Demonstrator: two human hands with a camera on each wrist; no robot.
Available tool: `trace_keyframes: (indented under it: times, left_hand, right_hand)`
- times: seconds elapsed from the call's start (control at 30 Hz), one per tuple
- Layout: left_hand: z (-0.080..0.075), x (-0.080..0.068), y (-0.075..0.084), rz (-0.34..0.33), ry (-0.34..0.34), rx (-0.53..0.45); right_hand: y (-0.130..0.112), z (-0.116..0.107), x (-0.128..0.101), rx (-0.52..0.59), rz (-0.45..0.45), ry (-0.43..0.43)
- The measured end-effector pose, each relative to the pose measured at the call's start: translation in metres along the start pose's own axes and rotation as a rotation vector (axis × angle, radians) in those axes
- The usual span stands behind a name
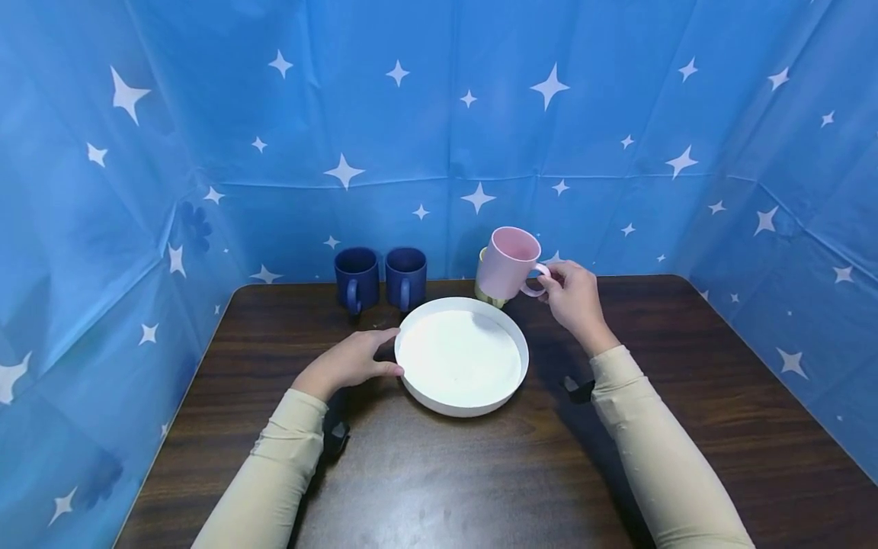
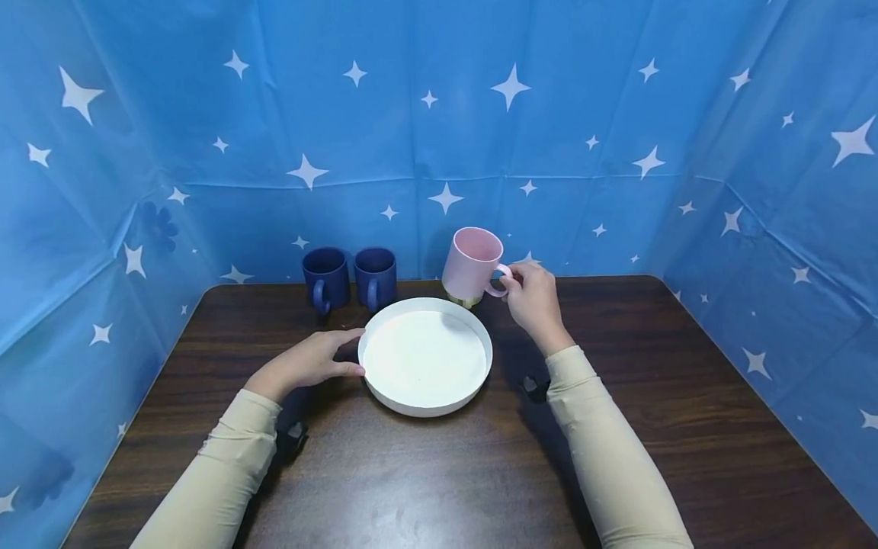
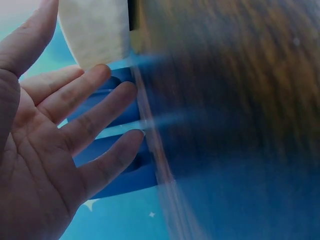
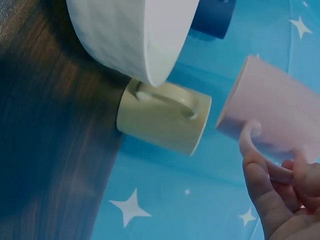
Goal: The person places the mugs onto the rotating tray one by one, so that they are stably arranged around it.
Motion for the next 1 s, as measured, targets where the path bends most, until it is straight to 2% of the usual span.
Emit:
trace_keyframes:
  times: [0.33, 0.47, 0.63, 1.0]
  left_hand:
    - [-0.002, 0.001, 0.0, 0.001, 0.001, 0.005]
    - [-0.001, 0.001, -0.002, -0.009, -0.005, 0.013]
    - [0.001, 0.001, -0.002, -0.006, -0.008, 0.015]
    - [0.002, 0.002, -0.003, -0.001, -0.005, 0.025]
  right_hand:
    - [-0.007, 0.025, 0.001, -0.004, -0.02, -0.129]
    - [-0.009, 0.034, 0.001, 0.005, -0.028, -0.152]
    - [-0.005, 0.045, -0.001, 0.018, 0.004, -0.185]
    - [0.001, 0.063, -0.005, -0.031, 0.021, -0.258]
Point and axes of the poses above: each hand's wrist, its own x-axis towards the middle knuckle, its own z-axis out of the palm, y = z × x, the point moved 6 cm from there along x, towards the middle knuckle, and after that the axes turned 6 degrees about y, right-handed, at the moved point
